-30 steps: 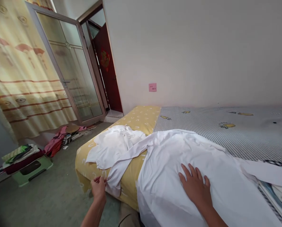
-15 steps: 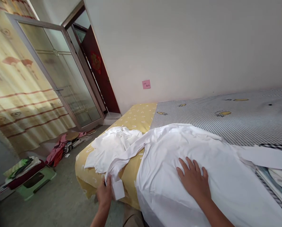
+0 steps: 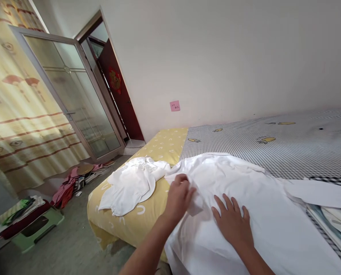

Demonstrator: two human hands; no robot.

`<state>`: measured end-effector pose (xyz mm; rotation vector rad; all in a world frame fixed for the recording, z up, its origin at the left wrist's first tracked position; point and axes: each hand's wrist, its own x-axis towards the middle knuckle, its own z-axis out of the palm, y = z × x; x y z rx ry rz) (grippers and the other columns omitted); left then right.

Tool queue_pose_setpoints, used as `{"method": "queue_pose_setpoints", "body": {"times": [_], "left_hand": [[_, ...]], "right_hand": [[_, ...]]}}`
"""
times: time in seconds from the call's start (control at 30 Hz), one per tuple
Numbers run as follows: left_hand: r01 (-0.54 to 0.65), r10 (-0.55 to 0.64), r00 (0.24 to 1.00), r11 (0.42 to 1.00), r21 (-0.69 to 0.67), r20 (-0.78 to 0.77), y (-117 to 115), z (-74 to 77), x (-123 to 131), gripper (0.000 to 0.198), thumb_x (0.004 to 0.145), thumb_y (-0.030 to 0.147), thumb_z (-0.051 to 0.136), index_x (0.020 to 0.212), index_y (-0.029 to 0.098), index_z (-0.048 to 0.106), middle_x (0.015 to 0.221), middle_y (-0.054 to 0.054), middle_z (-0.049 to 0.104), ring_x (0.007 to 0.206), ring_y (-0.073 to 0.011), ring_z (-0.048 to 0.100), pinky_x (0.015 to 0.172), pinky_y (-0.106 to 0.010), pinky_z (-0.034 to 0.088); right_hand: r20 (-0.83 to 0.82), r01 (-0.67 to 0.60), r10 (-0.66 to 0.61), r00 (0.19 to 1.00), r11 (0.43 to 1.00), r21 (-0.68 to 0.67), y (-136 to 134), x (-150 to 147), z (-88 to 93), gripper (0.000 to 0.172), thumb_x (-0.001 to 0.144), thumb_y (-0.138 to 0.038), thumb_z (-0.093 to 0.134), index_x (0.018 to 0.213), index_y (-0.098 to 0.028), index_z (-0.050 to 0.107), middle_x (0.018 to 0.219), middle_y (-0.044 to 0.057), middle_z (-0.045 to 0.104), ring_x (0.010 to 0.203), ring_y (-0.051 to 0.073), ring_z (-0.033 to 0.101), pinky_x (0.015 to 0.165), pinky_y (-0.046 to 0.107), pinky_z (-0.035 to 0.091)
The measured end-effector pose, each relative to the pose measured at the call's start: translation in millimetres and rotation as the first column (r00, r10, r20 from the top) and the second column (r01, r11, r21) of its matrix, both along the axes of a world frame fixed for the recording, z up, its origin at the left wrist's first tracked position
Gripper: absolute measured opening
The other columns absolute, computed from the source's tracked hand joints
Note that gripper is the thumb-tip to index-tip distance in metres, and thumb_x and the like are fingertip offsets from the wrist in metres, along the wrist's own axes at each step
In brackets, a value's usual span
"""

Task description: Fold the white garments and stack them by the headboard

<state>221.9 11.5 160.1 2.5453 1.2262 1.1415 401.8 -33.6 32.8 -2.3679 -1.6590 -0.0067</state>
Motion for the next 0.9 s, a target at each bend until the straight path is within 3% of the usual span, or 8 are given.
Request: {"method": "queue_pose_setpoints", "body": {"times": [0.07, 0.13, 0.23, 0.3, 0.4, 0.67, 0.9], "left_hand": [[0.133, -0.132, 0.967, 0.991, -0.009, -0.216, -5.5, -26.4, 13.8, 0.013, 0.089, 0.028, 0.059, 0.099, 0.022, 0.065, 0.146, -0.011, 0.053, 0.131, -0.0277, 0.051, 0.106, -0.048, 0.045], [0.187, -0.213, 0.927, 0.976, -0.112, -0.307, -11.6, -62.1, 18.6, 0.028, 0.088, 0.03, 0.062, 0.115, 0.025, 0.063, 0.149, -0.009, 0.052, 0.137, -0.0286, 0.047, 0.112, -0.054, 0.042], [0.054, -0.104, 0.967, 0.976, -0.212, -0.231, -20.6, -109.4, 17.8, 0.037, 0.093, 0.032, 0.056, 0.13, 0.029, 0.058, 0.144, -0.005, 0.059, 0.137, -0.0253, 0.049, 0.117, -0.054, 0.038], [-0.032, -0.008, 0.981, 0.978, -0.207, -0.193, -25.8, -126.0, 17.1, 0.038, 0.094, 0.032, 0.054, 0.131, 0.028, 0.058, 0.146, -0.007, 0.058, 0.14, -0.0271, 0.046, 0.12, -0.057, 0.035], [-0.077, 0.044, 0.977, 0.985, -0.156, -0.206, -31.5, -131.8, 17.5, 0.04, 0.094, 0.029, 0.052, 0.134, 0.026, 0.058, 0.146, -0.008, 0.058, 0.14, -0.0283, 0.047, 0.119, -0.057, 0.036], [-0.159, 0.183, 0.963, 0.978, 0.133, -0.198, -41.1, -138.2, 12.0, 0.036, 0.096, 0.033, 0.05, 0.131, 0.026, 0.059, 0.139, -0.002, 0.064, 0.133, -0.0234, 0.055, 0.112, -0.05, 0.048], [-0.189, 0.217, 0.964, 0.966, 0.176, -0.156, -43.3, -142.5, 11.9, 0.037, 0.096, 0.032, 0.052, 0.131, 0.025, 0.06, 0.137, -0.003, 0.066, 0.131, -0.0226, 0.057, 0.113, -0.048, 0.046]], "right_hand": [[0.029, 0.001, -0.001, 1.0, 1.0, 0.001, -0.3, -0.7, 1.4, 0.058, 0.097, -0.045, 0.026, 0.15, -0.033, 0.046, 0.162, 0.002, 0.037, 0.149, 0.03, 0.029, 0.118, 0.058, 0.021], [0.049, -0.003, 0.002, 0.999, 1.0, 0.011, -0.8, -1.4, 3.6, 0.056, 0.097, -0.04, 0.027, 0.149, -0.032, 0.048, 0.161, 0.003, 0.039, 0.148, 0.03, 0.03, 0.118, 0.058, 0.021], [0.043, -0.012, 0.011, 0.999, 0.999, 0.032, -1.2, -2.2, 5.8, 0.055, 0.097, -0.039, 0.028, 0.147, -0.031, 0.05, 0.159, 0.004, 0.041, 0.147, 0.031, 0.032, 0.118, 0.058, 0.019], [0.039, -0.009, 0.007, 0.999, 0.999, 0.04, -1.1, -2.6, 5.8, 0.055, 0.097, -0.04, 0.029, 0.147, -0.031, 0.051, 0.159, 0.004, 0.042, 0.147, 0.031, 0.032, 0.118, 0.058, 0.018], [0.06, -0.003, 0.0, 0.998, 0.999, 0.045, -0.6, -2.6, 4.0, 0.054, 0.098, -0.041, 0.029, 0.147, -0.031, 0.05, 0.159, 0.004, 0.041, 0.147, 0.031, 0.031, 0.118, 0.057, 0.019], [0.069, 0.007, -0.011, 0.998, 0.999, 0.053, 1.7, 0.0, -3.3, 0.053, 0.099, -0.043, 0.031, 0.148, -0.033, 0.049, 0.159, 0.003, 0.041, 0.147, 0.03, 0.032, 0.118, 0.057, 0.019], [0.064, 0.006, -0.011, 0.998, 0.996, 0.086, 0.8, -1.3, 0.7, 0.051, 0.099, -0.04, 0.036, 0.145, -0.03, 0.053, 0.158, 0.005, 0.044, 0.146, 0.031, 0.034, 0.117, 0.057, 0.02]]}}
